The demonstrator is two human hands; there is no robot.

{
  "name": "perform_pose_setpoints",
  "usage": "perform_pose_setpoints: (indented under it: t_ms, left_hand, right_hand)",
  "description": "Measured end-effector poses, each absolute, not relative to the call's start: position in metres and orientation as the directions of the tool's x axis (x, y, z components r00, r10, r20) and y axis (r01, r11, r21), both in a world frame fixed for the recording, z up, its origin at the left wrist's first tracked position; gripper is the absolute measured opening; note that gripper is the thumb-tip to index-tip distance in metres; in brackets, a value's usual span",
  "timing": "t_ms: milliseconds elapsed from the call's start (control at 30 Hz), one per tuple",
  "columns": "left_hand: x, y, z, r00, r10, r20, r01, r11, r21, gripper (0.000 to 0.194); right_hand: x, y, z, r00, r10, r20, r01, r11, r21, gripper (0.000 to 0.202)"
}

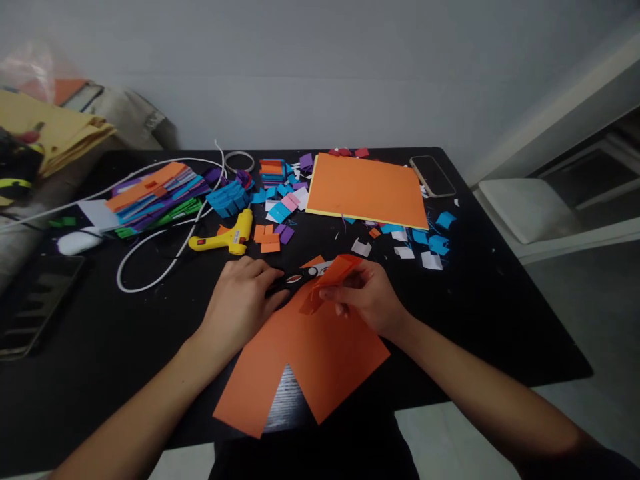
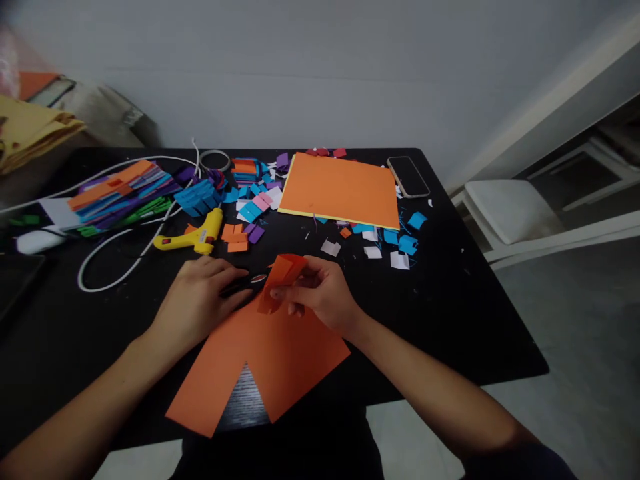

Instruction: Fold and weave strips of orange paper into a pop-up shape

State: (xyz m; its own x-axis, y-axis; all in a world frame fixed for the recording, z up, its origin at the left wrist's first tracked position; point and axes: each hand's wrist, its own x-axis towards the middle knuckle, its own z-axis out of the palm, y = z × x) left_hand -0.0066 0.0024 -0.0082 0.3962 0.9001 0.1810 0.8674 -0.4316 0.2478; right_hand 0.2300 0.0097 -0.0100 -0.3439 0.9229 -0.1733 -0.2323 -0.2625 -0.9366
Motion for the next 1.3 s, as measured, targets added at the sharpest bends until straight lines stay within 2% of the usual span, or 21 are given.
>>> perform_pose_setpoints:
  t_ms: [100,233,333,433,600,967,1167,1300]
  left_hand:
    - [-0.009,0.004,-0.007,0.380,0.916,0.127,0.867,-0.400,0.298,0.020]
    - [-0.009,0.004,-0.001,0.332,0.941,0.067,0.797,-0.318,0.514,0.021]
    - [-0.004,0.000,0.007,0.302,0.935,0.184,0.657,-0.344,0.671,0.013]
    - [0.005,-0.007,0.010,0.340,0.892,0.297,0.498,-0.439,0.748,0.015]
    - [0.012,-0.011,0.002,0.357,0.823,0.442,0.439,-0.565,0.698,0.010]
    - [0.011,-0.011,0.003,0.366,0.778,0.510,0.477,-0.628,0.615,0.012]
    - [0.010,-0.012,0.000,0.366,0.759,0.539,0.463,-0.651,0.602,0.019]
    - [0.007,-0.012,0.003,0.377,0.715,0.589,0.487,-0.694,0.530,0.022]
  right_hand:
    - [0.230,0.010,-0.011,-0.351,0.920,-0.173,-0.250,-0.270,-0.930,0.024]
    - [0.230,0.012,-0.011,-0.358,0.917,-0.176,-0.259,-0.279,-0.925,0.024]
    - [0.229,0.011,-0.009,-0.349,0.920,-0.179,-0.232,-0.270,-0.934,0.024]
    - [0.228,0.009,-0.009,-0.354,0.920,-0.171,-0.228,-0.262,-0.938,0.025]
    - [0.225,0.006,-0.012,-0.380,0.909,-0.169,-0.245,-0.276,-0.930,0.025]
    - [0.224,0.005,-0.012,-0.376,0.919,-0.120,-0.280,-0.236,-0.930,0.024]
    - [0.222,0.002,-0.012,-0.366,0.926,-0.094,-0.295,-0.211,-0.932,0.022]
    - [0.223,0.003,-0.010,-0.335,0.930,-0.148,-0.281,-0.249,-0.927,0.026]
